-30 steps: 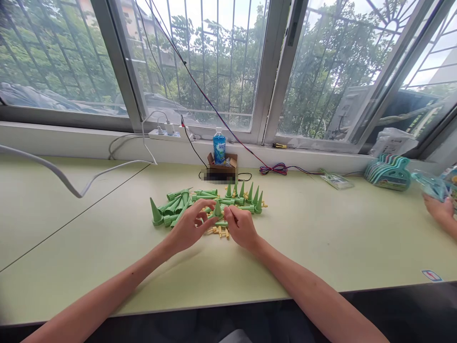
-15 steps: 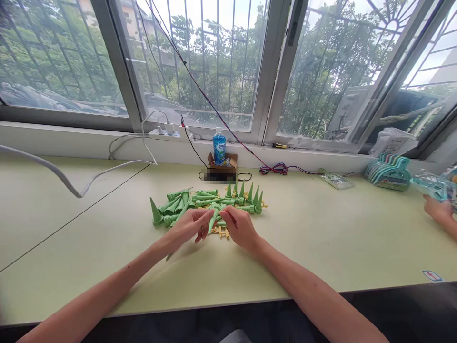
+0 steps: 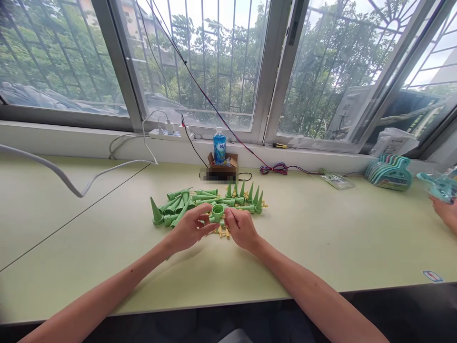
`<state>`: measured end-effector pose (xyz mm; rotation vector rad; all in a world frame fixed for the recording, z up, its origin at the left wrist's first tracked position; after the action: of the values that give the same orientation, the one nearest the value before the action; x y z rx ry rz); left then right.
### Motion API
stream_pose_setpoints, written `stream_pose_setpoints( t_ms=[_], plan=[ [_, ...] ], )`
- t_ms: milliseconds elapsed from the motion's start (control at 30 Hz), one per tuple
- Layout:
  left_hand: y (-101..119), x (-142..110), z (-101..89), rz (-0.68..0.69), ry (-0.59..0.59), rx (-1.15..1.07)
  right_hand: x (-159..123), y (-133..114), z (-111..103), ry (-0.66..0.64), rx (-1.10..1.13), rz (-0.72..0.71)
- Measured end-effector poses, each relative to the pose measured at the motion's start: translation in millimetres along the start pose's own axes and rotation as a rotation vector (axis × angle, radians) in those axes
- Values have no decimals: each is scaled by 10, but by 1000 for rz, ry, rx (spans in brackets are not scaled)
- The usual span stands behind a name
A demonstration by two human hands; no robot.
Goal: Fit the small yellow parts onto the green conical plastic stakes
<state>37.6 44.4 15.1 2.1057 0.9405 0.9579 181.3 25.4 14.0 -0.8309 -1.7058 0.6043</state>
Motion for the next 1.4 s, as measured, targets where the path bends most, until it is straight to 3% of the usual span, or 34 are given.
stream_pose_setpoints(
  t_ms=[133, 333, 500, 700, 1000, 1200, 1400],
  plan=[
    [-3, -2, -32, 21, 56, 28, 3, 29, 3, 10, 0, -5],
    [27, -8, -64, -66, 45, -75, -6, 60, -57, 93, -14, -25],
    [20, 7, -11, -158, -53, -235, 7, -7, -44, 62, -57, -89],
    [-5, -13, 18, -241, -151, -266, 19, -80, 13, -23, -99, -163],
    [43, -15, -20, -130, -142, -195, 17, -40, 0, -30, -87, -126],
    [129, -33, -46, 90, -25, 70, 17, -18, -1, -18, -85, -79],
    [84, -28, -41, 122, 36, 132, 18, -5, -5, 3, -92, -62]
  ],
)
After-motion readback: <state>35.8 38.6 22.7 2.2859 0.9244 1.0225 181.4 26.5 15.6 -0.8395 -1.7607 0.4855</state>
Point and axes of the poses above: each hand's wrist, its own x-axis towards the middle knuckle, its own z-axis out of the palm, y = z × x, the point moved 6 cm from there along x, towards the middle knuckle, and after that the axes turned 8 degrees about x, right-handed, at the moved point
